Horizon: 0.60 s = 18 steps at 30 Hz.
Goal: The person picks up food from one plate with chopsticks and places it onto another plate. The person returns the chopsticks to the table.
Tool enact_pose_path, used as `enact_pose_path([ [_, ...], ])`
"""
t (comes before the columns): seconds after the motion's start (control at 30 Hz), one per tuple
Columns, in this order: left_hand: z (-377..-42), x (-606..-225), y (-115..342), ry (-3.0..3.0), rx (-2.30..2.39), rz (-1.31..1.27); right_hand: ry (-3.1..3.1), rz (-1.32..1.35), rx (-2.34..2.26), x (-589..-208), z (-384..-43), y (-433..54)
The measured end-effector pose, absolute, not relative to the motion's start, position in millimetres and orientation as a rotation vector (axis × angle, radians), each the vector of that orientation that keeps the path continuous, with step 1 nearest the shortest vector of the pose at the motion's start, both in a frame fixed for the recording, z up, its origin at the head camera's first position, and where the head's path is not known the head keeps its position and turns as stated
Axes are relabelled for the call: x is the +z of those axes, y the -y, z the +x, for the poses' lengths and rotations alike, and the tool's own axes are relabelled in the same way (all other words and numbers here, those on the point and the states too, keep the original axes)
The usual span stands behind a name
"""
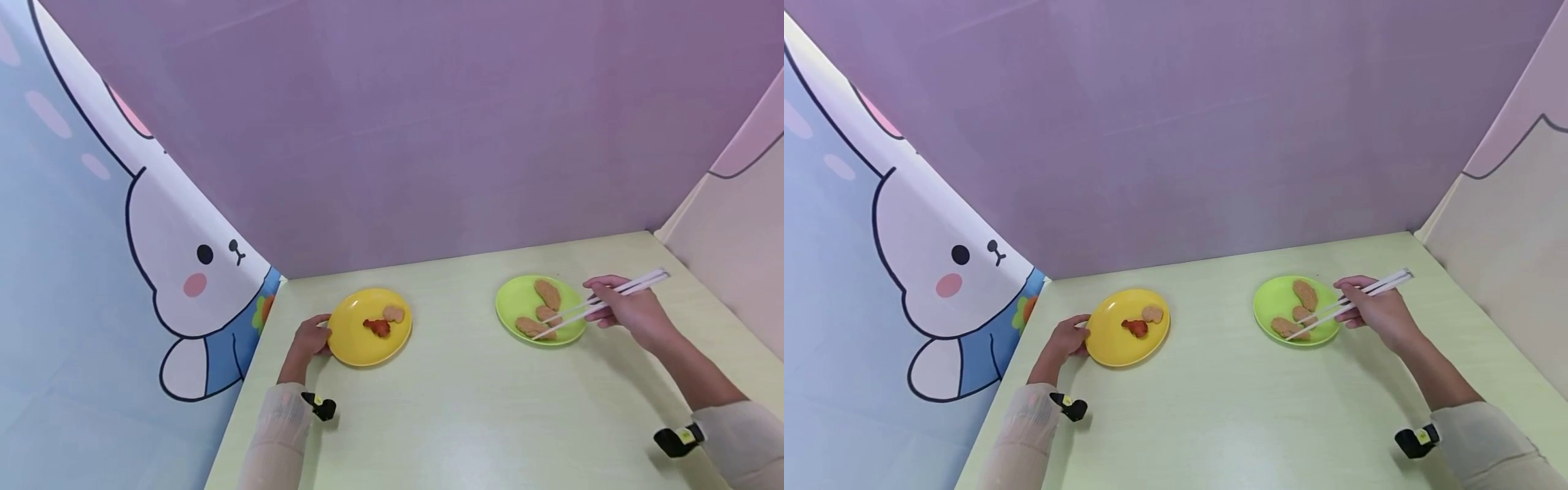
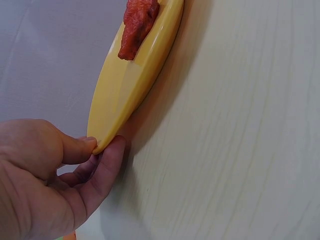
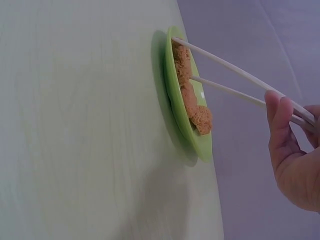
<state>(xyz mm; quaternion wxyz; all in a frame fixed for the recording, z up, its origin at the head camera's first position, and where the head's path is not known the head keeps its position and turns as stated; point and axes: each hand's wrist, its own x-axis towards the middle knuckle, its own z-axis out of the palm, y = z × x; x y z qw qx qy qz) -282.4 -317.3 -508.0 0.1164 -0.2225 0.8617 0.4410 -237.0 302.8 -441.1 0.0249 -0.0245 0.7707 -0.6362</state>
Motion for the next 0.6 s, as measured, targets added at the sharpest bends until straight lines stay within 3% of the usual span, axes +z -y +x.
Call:
enact_pose_path([
  [0.6,-278.2,-502.8,313.9,-2.546,1.289,-0.619,-2.359,0.042,-2.091,-444.1,-238.7,-299.3],
])
